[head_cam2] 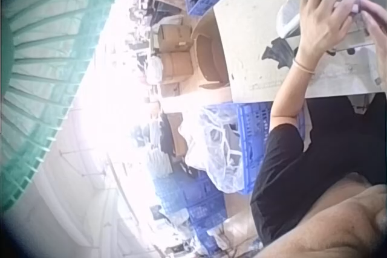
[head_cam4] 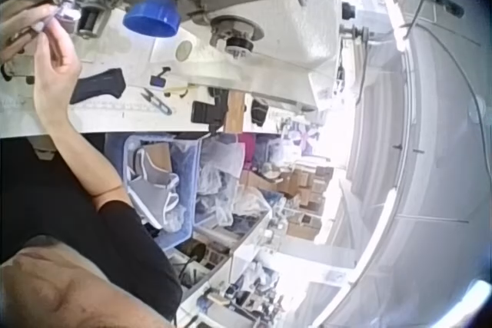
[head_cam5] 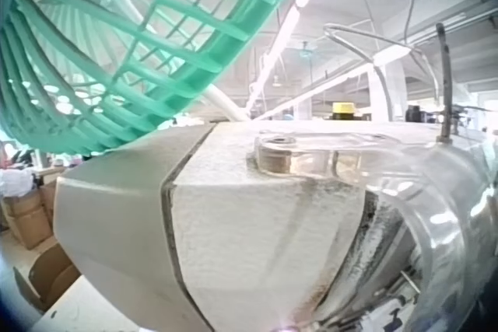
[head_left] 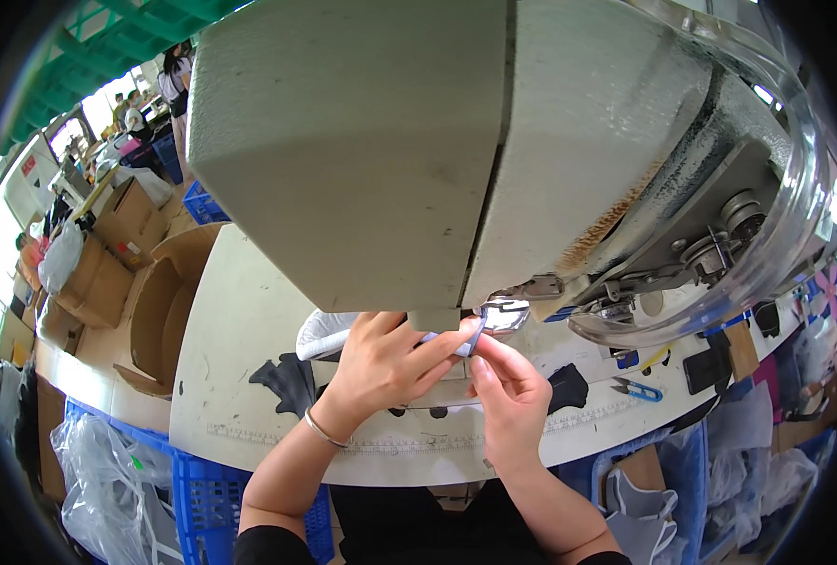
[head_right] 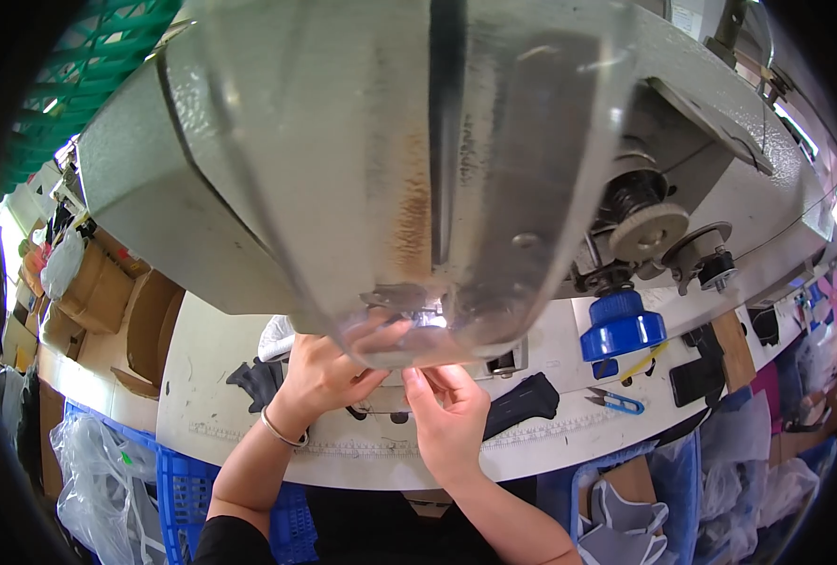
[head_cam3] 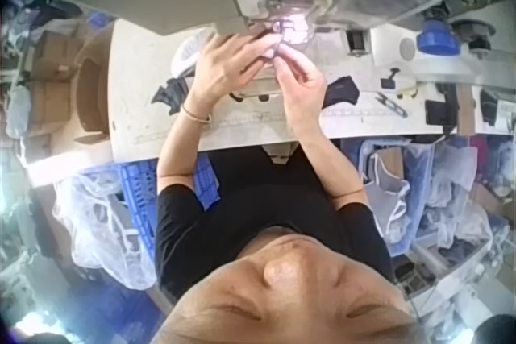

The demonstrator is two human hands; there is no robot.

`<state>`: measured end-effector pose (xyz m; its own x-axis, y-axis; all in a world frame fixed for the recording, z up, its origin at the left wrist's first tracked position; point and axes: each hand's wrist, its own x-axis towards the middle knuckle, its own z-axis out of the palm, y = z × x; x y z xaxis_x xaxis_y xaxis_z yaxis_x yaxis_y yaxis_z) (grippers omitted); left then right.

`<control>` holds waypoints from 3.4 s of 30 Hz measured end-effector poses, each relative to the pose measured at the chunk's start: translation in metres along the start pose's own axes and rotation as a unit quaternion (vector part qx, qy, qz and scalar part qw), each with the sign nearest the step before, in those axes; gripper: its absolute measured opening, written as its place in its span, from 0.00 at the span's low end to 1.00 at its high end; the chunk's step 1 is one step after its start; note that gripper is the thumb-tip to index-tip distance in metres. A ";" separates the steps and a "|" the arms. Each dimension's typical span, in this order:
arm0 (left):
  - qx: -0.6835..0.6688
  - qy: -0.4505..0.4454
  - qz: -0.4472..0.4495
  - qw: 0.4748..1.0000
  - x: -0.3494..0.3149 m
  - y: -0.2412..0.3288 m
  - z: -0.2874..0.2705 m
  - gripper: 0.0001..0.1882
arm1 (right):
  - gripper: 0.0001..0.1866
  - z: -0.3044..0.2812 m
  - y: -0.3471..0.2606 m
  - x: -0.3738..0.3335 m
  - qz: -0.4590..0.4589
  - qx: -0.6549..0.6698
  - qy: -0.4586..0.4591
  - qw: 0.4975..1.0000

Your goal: Sewing components of a shoe upper together using an industrial sewing machine.

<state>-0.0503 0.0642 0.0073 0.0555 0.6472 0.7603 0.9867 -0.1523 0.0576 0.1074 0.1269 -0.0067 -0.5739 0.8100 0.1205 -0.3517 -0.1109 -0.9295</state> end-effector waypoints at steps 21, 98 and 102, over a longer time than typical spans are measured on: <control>0.156 0.094 -0.117 0.976 -0.002 0.020 0.001 0.09 | 0.06 -0.070 -0.035 0.063 -0.150 -0.091 0.015 0.984; -0.699 -0.153 -0.525 0.461 -0.070 0.137 0.030 0.20 | 0.17 -0.117 -0.148 -0.046 -0.008 -0.649 -0.365 0.667; -0.757 -0.122 -0.453 0.455 -0.062 0.146 0.035 0.16 | 0.17 -0.126 -0.152 -0.043 0.100 -0.577 -0.296 0.755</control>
<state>0.0959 0.0273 -0.0540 -0.0715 0.9922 -0.1019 -0.6037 0.0383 0.7963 0.2790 0.1813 0.0854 -0.8804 0.4062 -0.2446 0.4673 0.6553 -0.5936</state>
